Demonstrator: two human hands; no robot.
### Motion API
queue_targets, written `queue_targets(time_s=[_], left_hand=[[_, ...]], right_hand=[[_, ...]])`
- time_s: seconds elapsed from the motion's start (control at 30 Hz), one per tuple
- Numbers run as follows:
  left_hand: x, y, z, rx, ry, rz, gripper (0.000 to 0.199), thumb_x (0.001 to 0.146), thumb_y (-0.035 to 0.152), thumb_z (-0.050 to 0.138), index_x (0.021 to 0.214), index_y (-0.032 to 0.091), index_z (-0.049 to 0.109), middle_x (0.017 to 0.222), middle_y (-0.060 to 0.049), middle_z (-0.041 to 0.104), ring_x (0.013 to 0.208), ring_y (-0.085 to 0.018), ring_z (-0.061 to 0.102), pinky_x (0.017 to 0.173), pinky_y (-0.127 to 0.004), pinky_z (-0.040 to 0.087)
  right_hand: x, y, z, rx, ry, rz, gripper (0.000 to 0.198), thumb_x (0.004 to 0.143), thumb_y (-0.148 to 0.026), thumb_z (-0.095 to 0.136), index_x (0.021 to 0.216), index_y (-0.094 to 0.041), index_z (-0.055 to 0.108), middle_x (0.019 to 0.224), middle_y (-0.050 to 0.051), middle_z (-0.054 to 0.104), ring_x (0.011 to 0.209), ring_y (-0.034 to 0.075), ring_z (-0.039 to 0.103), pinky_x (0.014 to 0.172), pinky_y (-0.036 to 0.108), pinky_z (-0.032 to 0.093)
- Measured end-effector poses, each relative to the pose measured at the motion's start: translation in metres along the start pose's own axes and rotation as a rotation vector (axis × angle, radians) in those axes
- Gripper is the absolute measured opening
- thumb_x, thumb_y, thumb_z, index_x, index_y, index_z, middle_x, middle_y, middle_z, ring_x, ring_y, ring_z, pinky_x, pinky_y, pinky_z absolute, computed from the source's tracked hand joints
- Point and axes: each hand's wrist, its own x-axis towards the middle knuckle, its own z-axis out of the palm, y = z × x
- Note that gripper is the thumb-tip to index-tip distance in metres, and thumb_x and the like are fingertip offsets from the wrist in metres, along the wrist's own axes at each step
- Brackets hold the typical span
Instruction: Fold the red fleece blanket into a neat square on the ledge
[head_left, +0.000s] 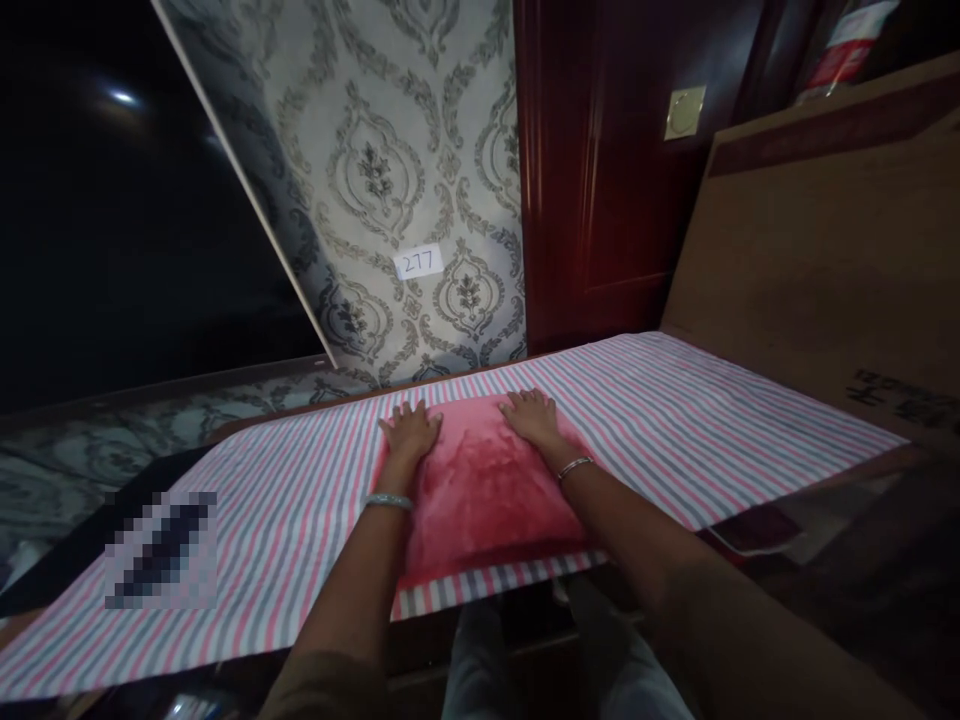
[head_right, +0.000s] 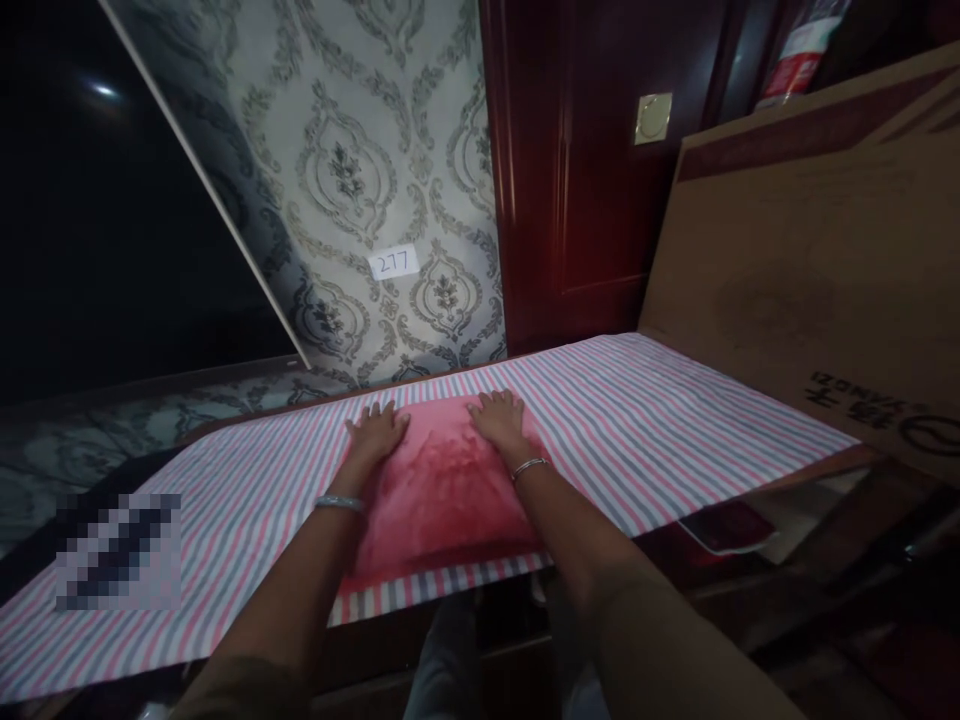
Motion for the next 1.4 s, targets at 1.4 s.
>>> queue_targets(time_s=[1.4], left_hand=[[-0.128,-0.127,0.063,-0.336,0.22,0.276,0.06,0.097,0.049,0.033,0.146,0.017,0.048,0.153,-0.012,0.047,0.14,-0.024,0.045,0.113,-0.044,0.041]], right_hand=[[-0.117,0.097,0.014,0.305,0.0,-0.122,0.058,0.099,-0.036,0.037,0.154,-0.018,0.037,0.162,0.011,0.03,0.144,0.024,0.038,0.114,0.04,0.036]])
